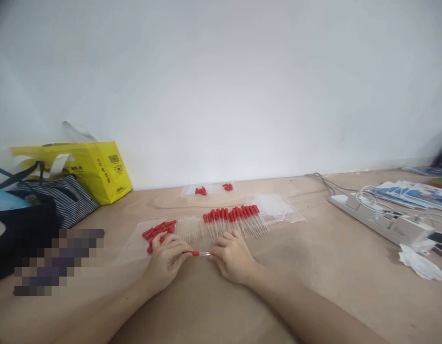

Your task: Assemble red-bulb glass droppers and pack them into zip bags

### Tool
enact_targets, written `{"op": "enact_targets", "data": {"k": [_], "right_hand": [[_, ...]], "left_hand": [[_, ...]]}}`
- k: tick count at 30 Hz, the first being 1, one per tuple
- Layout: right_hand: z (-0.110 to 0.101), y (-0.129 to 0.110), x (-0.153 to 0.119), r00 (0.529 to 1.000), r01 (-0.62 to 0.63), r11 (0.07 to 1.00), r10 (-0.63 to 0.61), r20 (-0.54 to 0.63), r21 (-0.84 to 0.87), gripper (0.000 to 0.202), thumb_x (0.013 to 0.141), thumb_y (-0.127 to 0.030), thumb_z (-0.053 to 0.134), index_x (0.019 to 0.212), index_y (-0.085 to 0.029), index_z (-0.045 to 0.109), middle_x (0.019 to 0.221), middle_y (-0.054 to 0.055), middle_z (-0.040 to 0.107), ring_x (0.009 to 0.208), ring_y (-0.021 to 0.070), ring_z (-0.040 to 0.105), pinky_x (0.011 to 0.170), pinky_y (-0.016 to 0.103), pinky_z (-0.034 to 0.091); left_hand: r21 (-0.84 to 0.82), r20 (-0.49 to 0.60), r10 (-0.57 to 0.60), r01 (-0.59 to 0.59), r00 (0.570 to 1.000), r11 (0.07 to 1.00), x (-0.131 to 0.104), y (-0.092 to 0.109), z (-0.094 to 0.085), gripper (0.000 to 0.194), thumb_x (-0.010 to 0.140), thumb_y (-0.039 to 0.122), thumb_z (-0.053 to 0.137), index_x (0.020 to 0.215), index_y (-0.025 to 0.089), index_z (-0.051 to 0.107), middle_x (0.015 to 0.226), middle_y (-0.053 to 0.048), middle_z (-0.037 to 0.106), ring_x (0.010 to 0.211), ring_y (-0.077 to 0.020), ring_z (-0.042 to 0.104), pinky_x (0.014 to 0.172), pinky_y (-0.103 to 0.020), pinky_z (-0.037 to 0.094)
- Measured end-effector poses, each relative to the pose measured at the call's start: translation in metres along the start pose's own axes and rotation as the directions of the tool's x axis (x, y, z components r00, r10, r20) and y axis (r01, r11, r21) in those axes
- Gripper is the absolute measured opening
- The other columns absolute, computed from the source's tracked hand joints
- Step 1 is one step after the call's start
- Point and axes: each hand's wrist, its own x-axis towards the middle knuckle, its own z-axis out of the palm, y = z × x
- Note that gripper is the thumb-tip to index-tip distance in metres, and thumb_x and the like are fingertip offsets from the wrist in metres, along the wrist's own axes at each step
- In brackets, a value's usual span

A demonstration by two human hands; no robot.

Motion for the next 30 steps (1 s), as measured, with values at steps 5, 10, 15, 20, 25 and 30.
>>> {"op": "enact_targets", "data": {"k": [5,10,15,20,25,30], "right_hand": [[0.003,0.005,0.003,0.993,-0.111,0.994,0.111,-0.027,0.009,0.016,0.082,-0.022,0.047,0.080,-0.021,0.063,0.072,0.002,0.059,0.074,0.0143,0.048,0.067,0.028,0.025],[0.001,0.033,0.011,0.842,-0.513,0.854,0.520,-0.144,0.085,0.020,0.081,-0.021,0.044,0.091,-0.018,0.061,0.077,0.003,0.063,0.074,0.0155,0.053,0.067,0.027,0.030],[0.005,0.045,0.021,0.744,-0.658,0.752,0.657,-0.125,0.037,0.017,0.077,-0.021,0.046,0.090,-0.017,0.058,0.071,0.002,0.063,0.073,0.0165,0.056,0.068,0.028,0.028],[0.012,0.045,0.032,0.693,-0.720,0.693,0.713,-0.109,-0.045,0.016,0.076,-0.023,0.048,0.087,-0.019,0.058,0.072,0.002,0.064,0.077,0.0183,0.057,0.069,0.030,0.025],[0.010,0.045,0.038,0.693,-0.719,0.694,0.712,-0.107,-0.040,0.014,0.077,-0.023,0.047,0.082,-0.020,0.060,0.076,0.002,0.065,0.079,0.0176,0.057,0.071,0.030,0.024],[0.010,0.026,0.051,0.782,-0.622,0.782,0.616,-0.095,-0.045,0.018,0.078,-0.028,0.046,0.076,-0.021,0.063,0.079,0.003,0.065,0.082,0.0171,0.055,0.072,0.031,0.023]], "left_hand": [[0.060,0.005,-0.131,0.130,0.991,0.990,0.001,-0.009,-0.002,0.031,0.077,0.041,0.051,0.105,0.028,0.053,0.103,-0.003,0.062,0.097,-0.0239,0.049,0.092,-0.048,0.014],[0.219,-0.120,-0.327,0.347,0.937,0.912,0.002,-0.029,-0.012,0.043,0.074,0.041,0.052,0.113,0.024,0.047,0.111,-0.007,0.057,0.105,-0.0268,0.045,0.091,-0.047,0.018],[0.330,-0.164,-0.432,0.462,0.887,0.823,0.003,-0.041,-0.021,0.028,0.077,0.034,0.049,0.103,0.025,0.055,0.109,-0.006,0.058,0.103,-0.0264,0.045,0.088,-0.046,0.021],[0.388,-0.151,-0.508,0.524,0.848,0.758,0.005,-0.046,-0.026,0.024,0.078,0.031,0.046,0.098,0.026,0.059,0.110,-0.005,0.057,0.101,-0.0255,0.045,0.086,-0.045,0.023],[0.406,-0.144,-0.543,0.549,0.828,0.730,0.005,-0.052,-0.028,0.019,0.076,0.028,0.047,0.088,0.028,0.062,0.108,-0.004,0.057,0.101,-0.0256,0.045,0.086,-0.047,0.024],[0.407,-0.158,-0.555,0.566,0.817,0.717,0.004,-0.058,-0.025,0.018,0.076,0.028,0.048,0.087,0.029,0.062,0.108,-0.003,0.057,0.102,-0.0252,0.045,0.086,-0.046,0.025]]}}
